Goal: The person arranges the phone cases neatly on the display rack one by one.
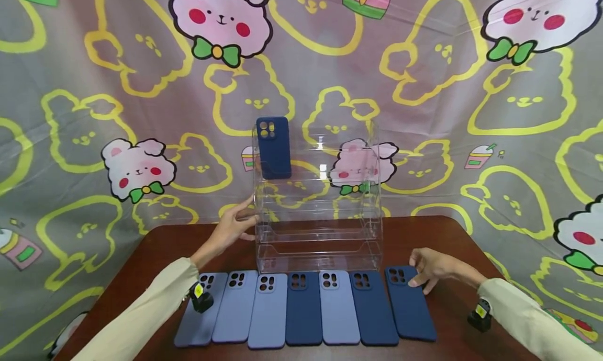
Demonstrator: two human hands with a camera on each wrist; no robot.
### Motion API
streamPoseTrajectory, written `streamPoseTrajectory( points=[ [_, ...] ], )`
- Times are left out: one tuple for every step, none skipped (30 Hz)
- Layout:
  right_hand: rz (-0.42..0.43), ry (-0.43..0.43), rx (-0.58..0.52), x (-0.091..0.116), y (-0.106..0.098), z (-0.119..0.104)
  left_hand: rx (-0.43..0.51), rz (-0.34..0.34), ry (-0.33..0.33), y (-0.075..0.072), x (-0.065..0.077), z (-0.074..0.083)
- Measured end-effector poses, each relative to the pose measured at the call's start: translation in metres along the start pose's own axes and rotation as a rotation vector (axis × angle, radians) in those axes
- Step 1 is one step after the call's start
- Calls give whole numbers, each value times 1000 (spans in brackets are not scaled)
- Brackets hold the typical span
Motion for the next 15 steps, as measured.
streamPoseTrajectory(
  points=[
    [-2,-11,-41,1,-2,2,-4,0,1,0,0,0],
    [-3,-18,-70,2,-5,4,-8,0,2,0,0,1],
    [2,-18,-95,4,-7,7,-15,2,3,0,0,1],
    [10,-18,-117,5,-9,9,-19,4,3,0,0,1],
    [21,-14,-139,6,-10,12,-22,5,2,0,0,1],
    [35,-9,-153,7,-12,15,-24,6,1,0,0,0],
    [53,-4,-165,7,-14,17,-25,8,3,0,0,1],
    [70,-4,-174,8,-16,18,-24,9,4,0,0,1],
    [88,-1,-183,9,-19,20,-25,10,5,0,0,1],
    [105,-2,-187,10,-20,21,-23,10,3,0,0,1],
    [124,2,-189,11,-22,23,-24,8,2,1,0,1],
    [143,5,-190,12,-23,24,-26,7,1,1,0,1],
    [158,6,-190,13,-25,25,-29,6,-1,1,1,0],
    [171,8,-192,14,-27,25,-34,7,-2,1,1,0],
    [181,8,-195,15,-28,25,-37,10,-3,0,2,0]
  ],
)
Point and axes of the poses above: each hand's wrist, its own x-axis away from the middle knuckle, its own y-axis out of the palm, z = x × y, the point moved 8 cm from there along -x, towards the middle knuckle, and after that the axes turned 10 degrees about -y, right-handed, at the moved point
